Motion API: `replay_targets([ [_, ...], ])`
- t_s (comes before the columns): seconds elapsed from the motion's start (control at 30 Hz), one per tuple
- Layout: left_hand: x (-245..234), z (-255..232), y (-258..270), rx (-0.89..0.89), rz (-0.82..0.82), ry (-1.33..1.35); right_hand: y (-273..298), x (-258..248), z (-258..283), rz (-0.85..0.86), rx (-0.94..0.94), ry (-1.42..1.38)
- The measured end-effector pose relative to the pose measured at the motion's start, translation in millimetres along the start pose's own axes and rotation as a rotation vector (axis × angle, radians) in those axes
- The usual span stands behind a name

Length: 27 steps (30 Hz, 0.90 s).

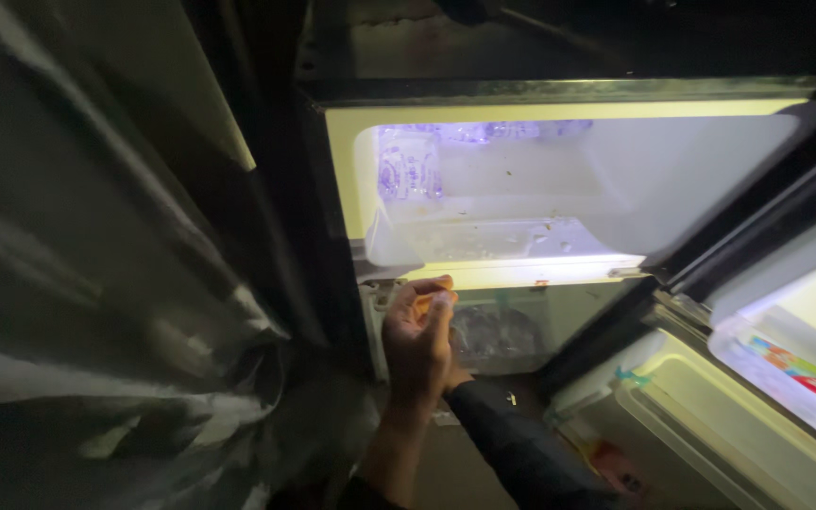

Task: The person repeatedly picks up small sealed packets from the freezer compartment, briefly turns them over in both hands, and places them back into the same compartment. The action is repeated many times with similar packets throughout the clip.

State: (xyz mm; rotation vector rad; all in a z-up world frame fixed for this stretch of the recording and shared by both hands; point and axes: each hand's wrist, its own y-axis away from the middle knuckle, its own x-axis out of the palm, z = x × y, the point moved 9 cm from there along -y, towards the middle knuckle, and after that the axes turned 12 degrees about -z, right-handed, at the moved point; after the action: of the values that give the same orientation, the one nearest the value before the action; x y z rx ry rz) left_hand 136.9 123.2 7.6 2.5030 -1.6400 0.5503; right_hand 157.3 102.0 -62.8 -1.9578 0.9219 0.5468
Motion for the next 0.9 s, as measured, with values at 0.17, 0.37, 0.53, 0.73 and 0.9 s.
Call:
replay_targets([
  [0.17,-5.8,-8.6,1.2,0.052,-0.022,-0.04,46.7,50.9,-42.3,0.132,0.191,-1.16],
  [0.37,-7.7,1.1,0.6,0.002,-0.011,-0.058,92.1,25.7,-153.5,0.625,0.692,-1.37],
  [0.53,-2.7,-0.7,10.7,0.044,0.084,0.009,96.3,-32.1,-232.6,0.446,1.07,-1.992],
  [0.73,26.7,11.5,26.3,0.056,0.114,0.139,104.3,-32.3,-244.4,0.085,1.355,-2.556],
  [0.9,63.4,5.4,57.9,0.13,0.154,0.18,95.5,-31.9,-232.7,0.037,1.392,-2.876],
])
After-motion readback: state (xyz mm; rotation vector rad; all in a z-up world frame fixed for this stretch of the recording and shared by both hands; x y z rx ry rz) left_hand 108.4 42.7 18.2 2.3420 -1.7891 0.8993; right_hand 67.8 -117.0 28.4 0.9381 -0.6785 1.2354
